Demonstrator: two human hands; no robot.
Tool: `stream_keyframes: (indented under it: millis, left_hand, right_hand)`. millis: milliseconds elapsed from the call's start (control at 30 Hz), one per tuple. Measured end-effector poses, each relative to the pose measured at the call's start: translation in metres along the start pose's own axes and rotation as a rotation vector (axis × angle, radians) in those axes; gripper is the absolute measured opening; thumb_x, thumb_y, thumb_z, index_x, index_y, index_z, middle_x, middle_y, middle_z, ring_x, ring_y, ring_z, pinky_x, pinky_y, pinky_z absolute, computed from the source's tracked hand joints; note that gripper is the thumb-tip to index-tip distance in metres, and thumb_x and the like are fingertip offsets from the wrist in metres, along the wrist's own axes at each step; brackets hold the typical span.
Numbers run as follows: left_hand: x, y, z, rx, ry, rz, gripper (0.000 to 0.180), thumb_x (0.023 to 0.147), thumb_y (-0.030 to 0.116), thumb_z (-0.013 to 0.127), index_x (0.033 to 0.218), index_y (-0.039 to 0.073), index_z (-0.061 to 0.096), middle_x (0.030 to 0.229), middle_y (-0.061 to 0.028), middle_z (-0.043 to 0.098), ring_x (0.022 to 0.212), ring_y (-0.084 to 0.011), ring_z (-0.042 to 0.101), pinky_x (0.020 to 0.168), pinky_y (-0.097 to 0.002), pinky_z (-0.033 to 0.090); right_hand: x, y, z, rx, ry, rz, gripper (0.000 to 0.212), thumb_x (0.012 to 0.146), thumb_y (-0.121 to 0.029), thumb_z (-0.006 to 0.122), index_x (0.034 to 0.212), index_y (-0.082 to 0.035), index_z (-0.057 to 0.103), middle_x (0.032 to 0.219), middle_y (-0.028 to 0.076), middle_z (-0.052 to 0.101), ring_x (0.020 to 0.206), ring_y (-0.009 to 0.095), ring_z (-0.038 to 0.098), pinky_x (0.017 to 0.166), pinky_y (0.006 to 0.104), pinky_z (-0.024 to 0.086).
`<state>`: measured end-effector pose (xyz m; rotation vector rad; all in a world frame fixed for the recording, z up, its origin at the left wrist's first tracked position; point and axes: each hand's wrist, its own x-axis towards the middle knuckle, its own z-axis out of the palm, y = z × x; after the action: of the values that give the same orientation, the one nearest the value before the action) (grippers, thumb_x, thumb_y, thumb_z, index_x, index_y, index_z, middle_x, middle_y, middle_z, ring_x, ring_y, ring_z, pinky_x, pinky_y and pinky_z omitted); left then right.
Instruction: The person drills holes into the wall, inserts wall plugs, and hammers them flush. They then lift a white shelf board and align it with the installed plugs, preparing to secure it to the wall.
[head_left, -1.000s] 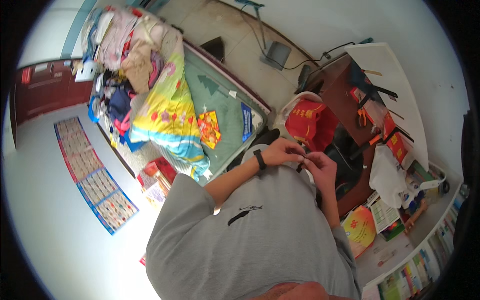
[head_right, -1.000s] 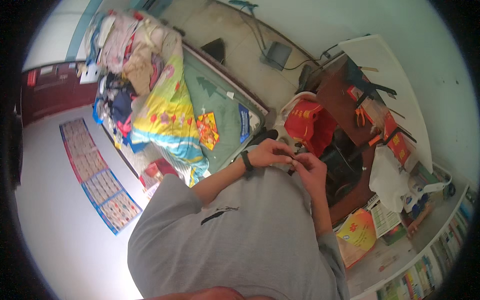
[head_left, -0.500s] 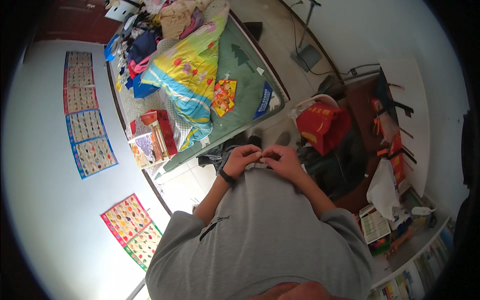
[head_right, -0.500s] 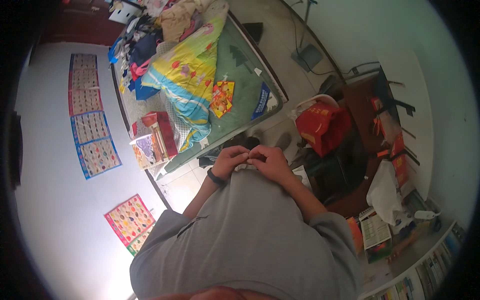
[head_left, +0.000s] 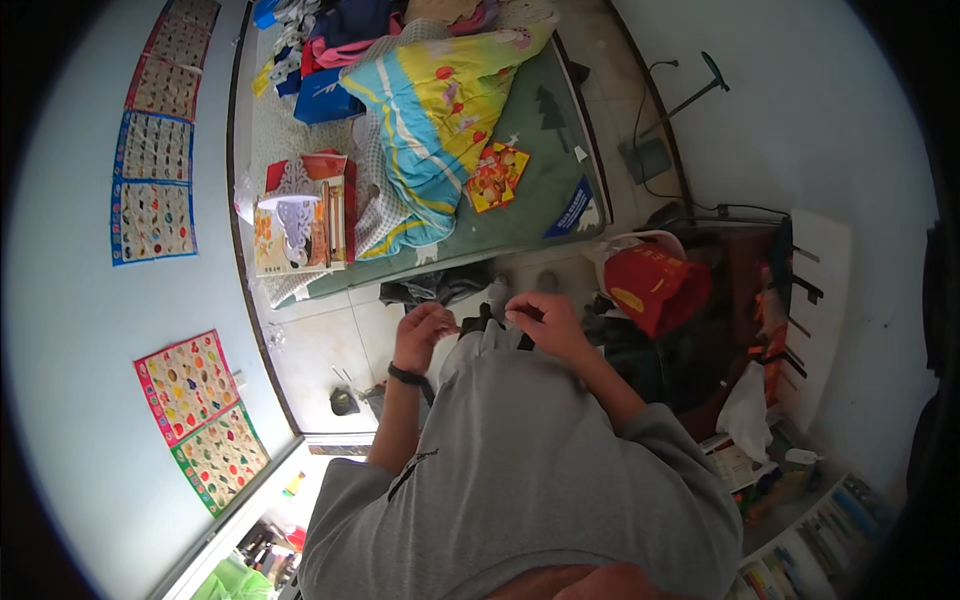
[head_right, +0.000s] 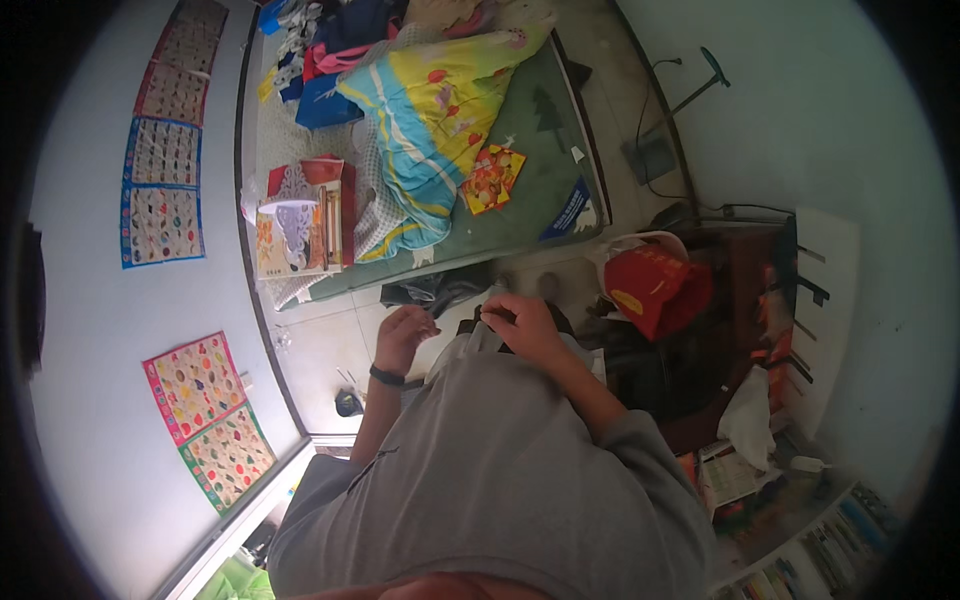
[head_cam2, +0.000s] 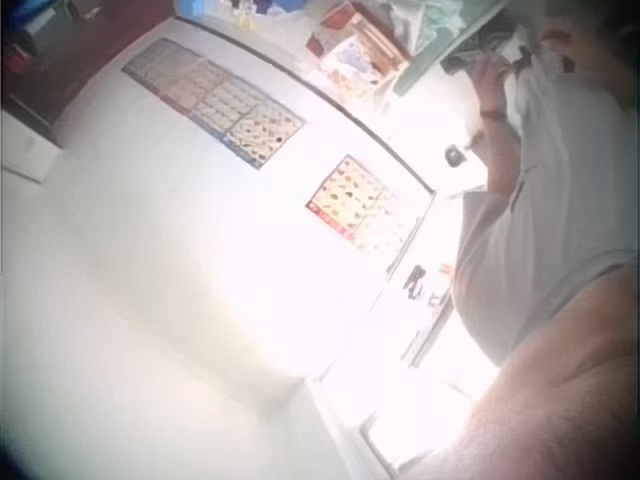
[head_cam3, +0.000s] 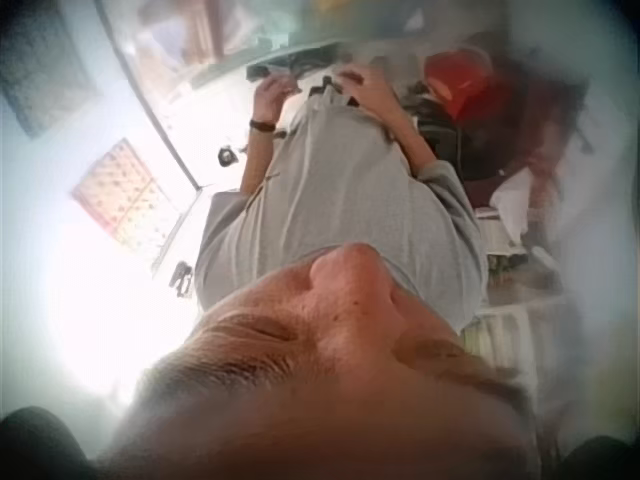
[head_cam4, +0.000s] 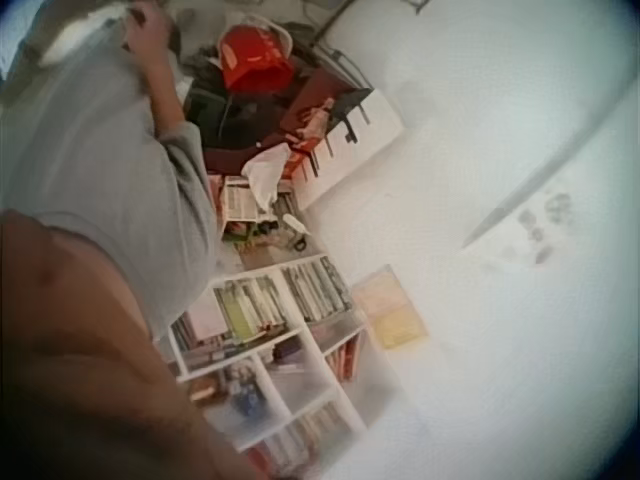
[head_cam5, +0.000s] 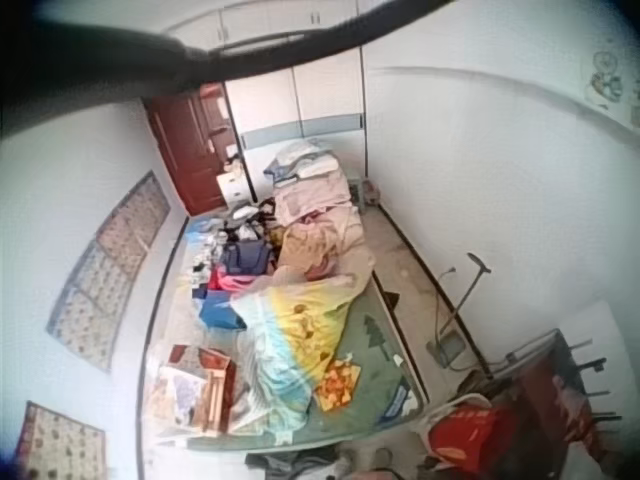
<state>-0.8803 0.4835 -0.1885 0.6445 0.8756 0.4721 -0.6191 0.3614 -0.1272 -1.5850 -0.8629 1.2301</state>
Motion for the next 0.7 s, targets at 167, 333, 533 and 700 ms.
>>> stream_keyframes:
  millis: [167,333,533,700]
  left_hand:
    - [-0.019,-0.015,-0.056,-0.139,0.165,0.021,0.015,0.102,0.012,0.062,0.109,0.0,0.066,0.095,-0.0094,0.07,0.086,-0.0206,0.07,0.084,-0.0374,0.06]
    - [-0.036,-0.033,-0.072,-0.143,0.324,-0.027,0.018,0.101,0.015,0.062,0.108,-0.001,0.065,0.094,-0.0092,0.068,0.085,-0.0209,0.068,0.084,-0.0389,0.06]
    - [-0.02,-0.036,-0.047,-0.076,0.387,-0.057,0.015,0.101,0.013,0.064,0.107,0.0,0.066,0.093,-0.0085,0.069,0.084,-0.0208,0.07,0.081,-0.0362,0.06]
    - [0.007,-0.025,-0.007,-0.144,0.423,0.001,0.013,0.102,0.011,0.062,0.106,-0.001,0.066,0.09,-0.0077,0.068,0.081,-0.0188,0.067,0.079,-0.0367,0.06]
  right_hand:
    - [0.006,0.017,0.008,-0.132,-0.014,0.064,0.014,0.091,-0.012,0.074,0.1,-0.002,0.073,0.082,0.007,0.073,0.071,0.013,0.067,0.068,0.0298,0.053]
    - [0.033,0.015,0.001,-0.202,-0.051,0.031,0.014,0.091,-0.012,0.073,0.101,-0.002,0.073,0.082,0.008,0.073,0.071,0.016,0.069,0.068,0.0309,0.053]
    - [0.076,0.023,-0.016,-0.123,-0.108,-0.003,0.016,0.092,-0.015,0.072,0.101,-0.002,0.073,0.085,0.01,0.074,0.074,0.019,0.071,0.069,0.0327,0.054]
    - [0.106,0.094,-0.074,-0.157,-0.095,0.08,0.016,0.09,-0.016,0.072,0.1,-0.003,0.074,0.092,0.011,0.076,0.083,0.023,0.073,0.074,0.0362,0.056]
